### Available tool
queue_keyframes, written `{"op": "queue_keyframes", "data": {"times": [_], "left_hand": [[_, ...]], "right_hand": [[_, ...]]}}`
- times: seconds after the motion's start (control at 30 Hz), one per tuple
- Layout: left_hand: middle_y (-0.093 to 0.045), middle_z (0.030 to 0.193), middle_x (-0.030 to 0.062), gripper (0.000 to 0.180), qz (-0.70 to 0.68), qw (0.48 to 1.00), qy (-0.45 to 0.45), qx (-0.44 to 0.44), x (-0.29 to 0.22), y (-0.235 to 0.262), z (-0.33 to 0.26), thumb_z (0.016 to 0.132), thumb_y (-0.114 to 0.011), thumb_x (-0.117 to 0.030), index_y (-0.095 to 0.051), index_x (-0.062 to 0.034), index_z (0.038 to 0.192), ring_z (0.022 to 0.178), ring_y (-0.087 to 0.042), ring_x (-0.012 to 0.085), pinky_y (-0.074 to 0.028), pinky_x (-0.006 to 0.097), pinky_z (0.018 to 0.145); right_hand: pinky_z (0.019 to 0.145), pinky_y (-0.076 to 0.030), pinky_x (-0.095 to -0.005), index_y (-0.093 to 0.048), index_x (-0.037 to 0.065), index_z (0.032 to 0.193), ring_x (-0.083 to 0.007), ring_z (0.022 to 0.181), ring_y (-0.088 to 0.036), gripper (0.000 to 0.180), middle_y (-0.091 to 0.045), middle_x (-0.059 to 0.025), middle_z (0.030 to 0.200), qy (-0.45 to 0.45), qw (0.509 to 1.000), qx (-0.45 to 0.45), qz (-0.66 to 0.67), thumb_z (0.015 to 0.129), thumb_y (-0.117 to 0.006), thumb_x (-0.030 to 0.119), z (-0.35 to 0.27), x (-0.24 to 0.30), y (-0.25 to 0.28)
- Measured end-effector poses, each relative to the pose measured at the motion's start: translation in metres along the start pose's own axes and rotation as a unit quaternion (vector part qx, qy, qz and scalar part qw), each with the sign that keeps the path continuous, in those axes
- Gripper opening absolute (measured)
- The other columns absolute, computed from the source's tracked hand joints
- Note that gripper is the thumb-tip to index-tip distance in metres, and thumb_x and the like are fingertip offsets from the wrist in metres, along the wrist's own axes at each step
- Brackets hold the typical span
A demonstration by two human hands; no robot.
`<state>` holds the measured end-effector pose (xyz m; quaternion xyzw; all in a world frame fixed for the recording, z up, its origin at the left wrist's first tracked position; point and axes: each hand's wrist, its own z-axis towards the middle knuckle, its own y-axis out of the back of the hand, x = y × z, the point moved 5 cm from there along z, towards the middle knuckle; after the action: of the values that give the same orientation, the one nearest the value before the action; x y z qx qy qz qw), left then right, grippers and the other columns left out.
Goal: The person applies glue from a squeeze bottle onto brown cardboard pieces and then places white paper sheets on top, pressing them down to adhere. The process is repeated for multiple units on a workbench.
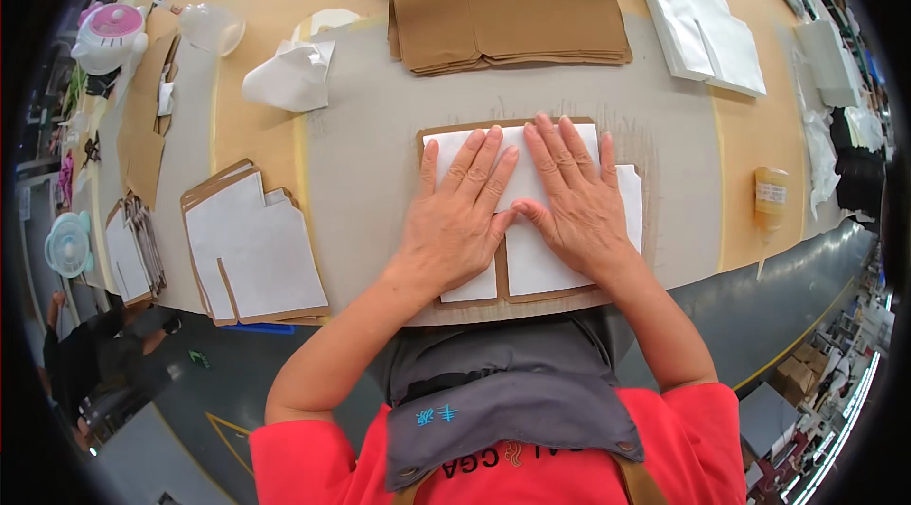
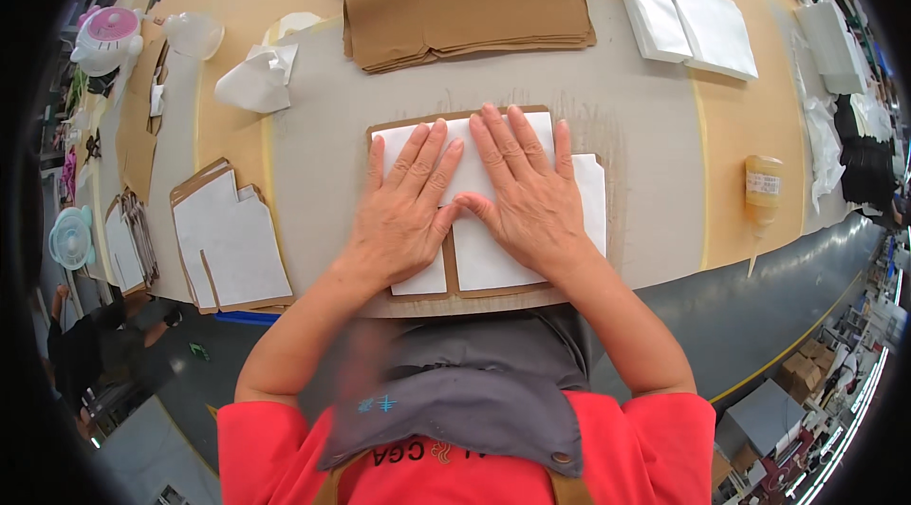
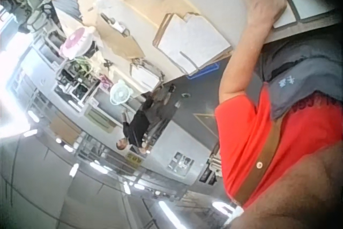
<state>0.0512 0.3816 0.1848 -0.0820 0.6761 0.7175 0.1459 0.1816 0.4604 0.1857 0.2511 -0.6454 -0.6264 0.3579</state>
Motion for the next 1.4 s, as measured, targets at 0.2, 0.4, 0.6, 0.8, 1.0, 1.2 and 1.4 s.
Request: {"op": "queue_keyframes", "data": {"times": [0.2, 0.4, 0.6, 0.8, 1.0, 1.2, 1.4], "left_hand": [[-0.027, 0.162, 0.0108, 0.066, 0.01, 1.0, 0.014, 0.005, 0.016, 0.005, -0.002, 0.1, -0.046, -0.041, -0.03, -0.0064, 0.154, 0.15, -0.024, 0.0252, -0.004, 0.057, 0.12], [-0.022, 0.164, 0.0099, 0.074, 0.046, 0.994, 0.095, -0.017, 0.038, 0.013, -0.016, 0.1, -0.044, -0.047, -0.02, -0.0074, 0.158, 0.151, -0.02, 0.0247, 0.0, 0.062, 0.118], [-0.016, 0.165, 0.0104, 0.08, 0.008, 1.0, 0.016, 0.008, -0.012, 0.019, -0.034, 0.097, -0.046, -0.054, -0.019, -0.0084, 0.158, 0.153, -0.012, 0.0258, 0.004, 0.064, 0.117], [-0.017, 0.165, 0.0122, 0.085, -0.03, 0.999, 0.005, -0.024, -0.016, 0.029, -0.045, 0.093, -0.041, -0.067, -0.023, -0.0153, 0.158, 0.153, -0.012, 0.0262, 0.004, 0.066, 0.116], [-0.013, 0.165, 0.0144, 0.085, -0.022, 0.995, 0.084, -0.051, 0.014, 0.025, -0.053, 0.096, -0.036, -0.066, -0.02, -0.0112, 0.159, 0.154, -0.006, 0.0297, 0.007, 0.065, 0.115], [-0.027, 0.161, 0.0171, 0.062, -0.17, 0.938, 0.176, -0.248, 0.057, 0.029, -0.06, 0.102, -0.051, -0.025, -0.026, -0.0056, 0.155, 0.151, -0.018, 0.0344, -0.008, 0.056, 0.12], [-0.031, 0.158, 0.0178, 0.046, -0.19, 0.927, 0.191, -0.26, 0.061, 0.027, -0.061, 0.102, -0.05, -0.014, -0.043, -0.0053, 0.146, 0.15, -0.022, 0.0363, -0.016, 0.055, 0.12]], "right_hand": [[0.121, -0.002, -0.0556, -0.028, 0.015, 0.157, -0.0194, 0.15, -0.022, 0.072, -0.027, -0.0006, 0.163, -0.061, 0.997, 0.014, -0.034, 0.099, -0.041, 0.056, -0.008, -0.016, -0.002], [0.121, 0.004, -0.0542, -0.024, 0.016, 0.158, -0.0218, 0.152, -0.019, 0.069, -0.024, -0.0011, 0.164, -0.125, 0.989, 0.015, -0.076, 0.101, -0.038, 0.053, -0.031, -0.049, 0.004], [0.119, 0.006, -0.0565, -0.02, 0.012, 0.159, -0.0258, 0.153, -0.012, 0.083, -0.019, -0.0058, 0.165, -0.068, 0.995, 0.029, -0.06, 0.097, -0.033, 0.065, -0.061, -0.014, 0.019], [0.119, 0.005, -0.0576, -0.019, 0.01, 0.158, -0.0273, 0.153, -0.012, 0.091, -0.019, -0.0068, 0.165, -0.062, 0.994, 0.07, -0.049, 0.093, -0.034, 0.071, -0.06, -0.003, 0.027], [0.118, 0.004, -0.0598, -0.027, 0.015, 0.157, -0.0275, 0.152, -0.015, 0.08, -0.021, -0.0081, 0.164, -0.042, 0.999, 0.017, 0.0, 0.095, -0.046, 0.061, -0.038, -0.001, 0.051], [0.08, -0.051, -0.0383, -0.063, 0.003, 0.106, -0.0287, 0.095, -0.06, 0.018, -0.062, -0.0118, 0.103, 0.106, 0.974, -0.105, 0.172, 0.09, -0.066, 0.01, 0.055, 0.04, 0.033], [0.071, -0.052, -0.0369, -0.058, 0.002, 0.086, -0.0256, 0.077, -0.056, 0.007, -0.053, -0.0106, 0.081, 0.196, 0.976, -0.081, 0.049, 0.086, -0.065, 0.003, 0.077, 0.054, 0.016]]}}
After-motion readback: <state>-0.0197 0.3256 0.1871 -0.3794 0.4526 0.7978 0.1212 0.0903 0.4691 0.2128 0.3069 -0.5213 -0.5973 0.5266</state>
